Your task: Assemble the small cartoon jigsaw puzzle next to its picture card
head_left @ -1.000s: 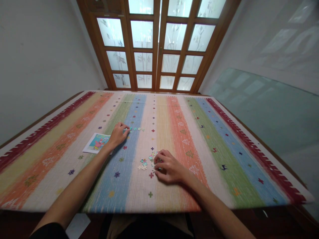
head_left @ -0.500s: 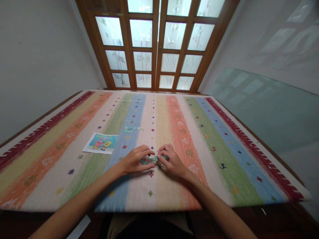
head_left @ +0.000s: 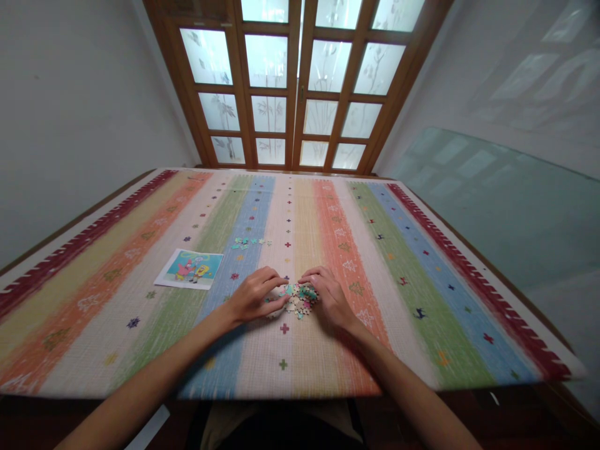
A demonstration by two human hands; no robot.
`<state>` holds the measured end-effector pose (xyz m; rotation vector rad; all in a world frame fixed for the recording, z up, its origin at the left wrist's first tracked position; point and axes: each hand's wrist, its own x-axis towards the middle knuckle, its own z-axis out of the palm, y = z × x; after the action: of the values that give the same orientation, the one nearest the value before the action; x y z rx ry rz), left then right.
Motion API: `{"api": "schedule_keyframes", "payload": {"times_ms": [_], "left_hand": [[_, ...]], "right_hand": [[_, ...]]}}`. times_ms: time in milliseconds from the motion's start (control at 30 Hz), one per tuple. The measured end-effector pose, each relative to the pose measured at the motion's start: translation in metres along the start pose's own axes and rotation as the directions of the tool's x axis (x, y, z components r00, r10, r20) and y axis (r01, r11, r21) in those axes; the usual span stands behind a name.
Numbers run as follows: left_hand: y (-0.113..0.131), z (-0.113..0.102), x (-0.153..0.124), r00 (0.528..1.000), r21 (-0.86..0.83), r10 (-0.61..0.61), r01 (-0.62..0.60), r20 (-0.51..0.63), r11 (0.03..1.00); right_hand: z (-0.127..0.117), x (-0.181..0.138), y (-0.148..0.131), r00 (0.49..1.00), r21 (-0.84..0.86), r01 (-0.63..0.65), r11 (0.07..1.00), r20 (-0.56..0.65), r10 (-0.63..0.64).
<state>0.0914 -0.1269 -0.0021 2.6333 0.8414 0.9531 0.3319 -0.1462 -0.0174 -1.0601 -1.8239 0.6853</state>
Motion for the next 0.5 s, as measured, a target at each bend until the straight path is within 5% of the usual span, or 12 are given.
{"api": "schedule_keyframes", "payload": {"times_ms": [233,500], "left_hand": [[-0.037,-0.008,-0.002,0.982,0.14,-0.185,0.188,-0.031,0.972],[-0.109,-0.016,0.006,0.887,0.284,-0.437,0.462,-0.149,0.84]], "right_hand": [[0.002,0.0,0.003,0.998,0.004,-0.012,1.0,-0.056,0.012],[0.003,-0.002,0.002,1.0,-0.022,-0.003,1.0,-0.026,0.002]]}}
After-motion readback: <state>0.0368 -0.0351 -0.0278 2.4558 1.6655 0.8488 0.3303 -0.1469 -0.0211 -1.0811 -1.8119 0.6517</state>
